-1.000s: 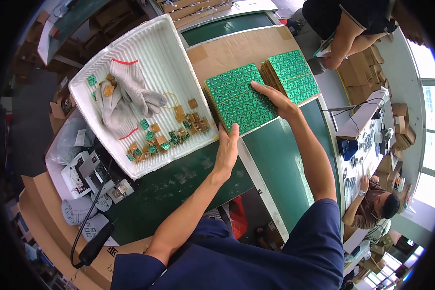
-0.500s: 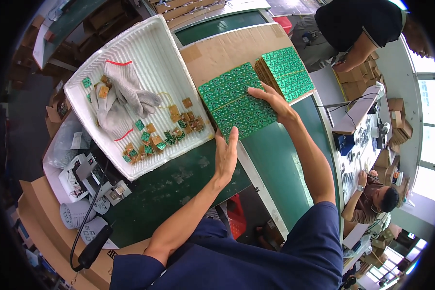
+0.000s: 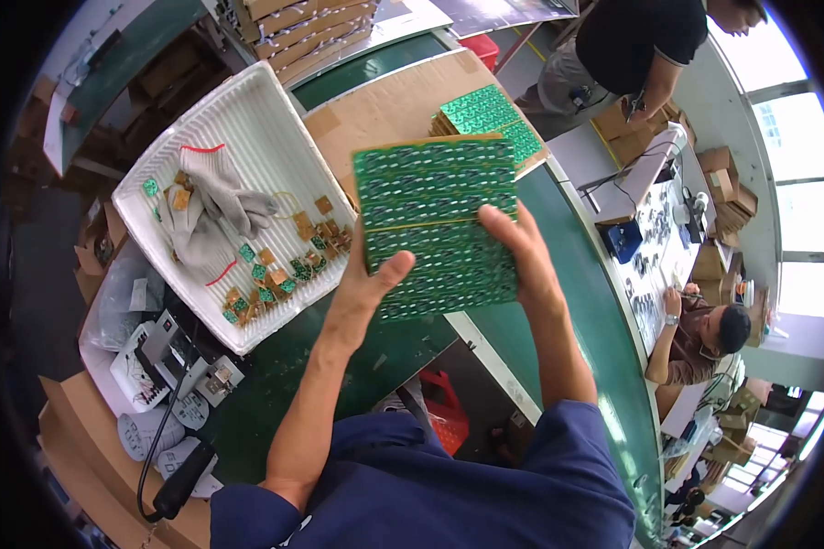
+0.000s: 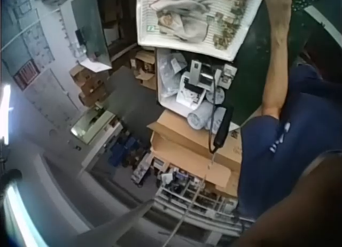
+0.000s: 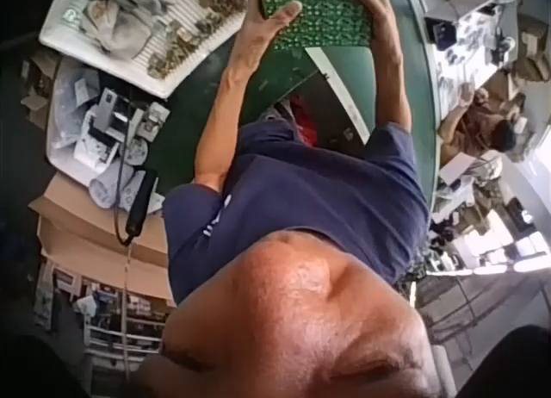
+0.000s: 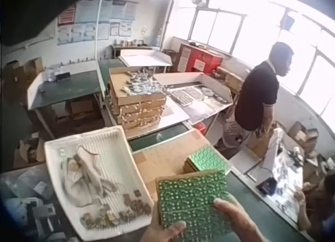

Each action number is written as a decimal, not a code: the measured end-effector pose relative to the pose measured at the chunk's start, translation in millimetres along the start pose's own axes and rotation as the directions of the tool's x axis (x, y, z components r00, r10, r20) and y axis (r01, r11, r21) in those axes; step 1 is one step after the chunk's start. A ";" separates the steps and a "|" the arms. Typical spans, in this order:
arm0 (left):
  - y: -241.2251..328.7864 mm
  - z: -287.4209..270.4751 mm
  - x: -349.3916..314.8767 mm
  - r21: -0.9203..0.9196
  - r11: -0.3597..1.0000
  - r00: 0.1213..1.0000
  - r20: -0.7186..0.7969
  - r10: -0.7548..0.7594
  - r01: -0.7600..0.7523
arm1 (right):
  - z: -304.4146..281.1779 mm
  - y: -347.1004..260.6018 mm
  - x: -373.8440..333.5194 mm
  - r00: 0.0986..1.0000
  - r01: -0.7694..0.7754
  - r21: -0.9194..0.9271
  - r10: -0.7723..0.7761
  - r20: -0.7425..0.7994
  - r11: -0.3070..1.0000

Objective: Assembling electronic components and packing circuit boards into shipping boxes at a factory workstation.

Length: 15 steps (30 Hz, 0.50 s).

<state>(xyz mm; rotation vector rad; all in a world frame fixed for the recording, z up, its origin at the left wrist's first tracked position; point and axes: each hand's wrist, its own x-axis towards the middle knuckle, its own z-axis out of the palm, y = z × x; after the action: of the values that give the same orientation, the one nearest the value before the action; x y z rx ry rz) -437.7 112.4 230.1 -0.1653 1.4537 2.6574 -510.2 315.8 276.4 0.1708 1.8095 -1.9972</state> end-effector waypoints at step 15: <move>-34.4 -71.8 -59.6 -0.688 0.720 0.994 0.030 -0.103 0.095 | 46.3 -41.6 -51.5 0.825 0.564 -0.699 -0.342 0.451 0.440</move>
<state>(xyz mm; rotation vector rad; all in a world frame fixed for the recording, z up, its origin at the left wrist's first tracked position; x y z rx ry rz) -370.7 67.8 171.7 -0.3013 0.3507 2.9574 -471.4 285.0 340.3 -0.9248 2.5689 -1.1104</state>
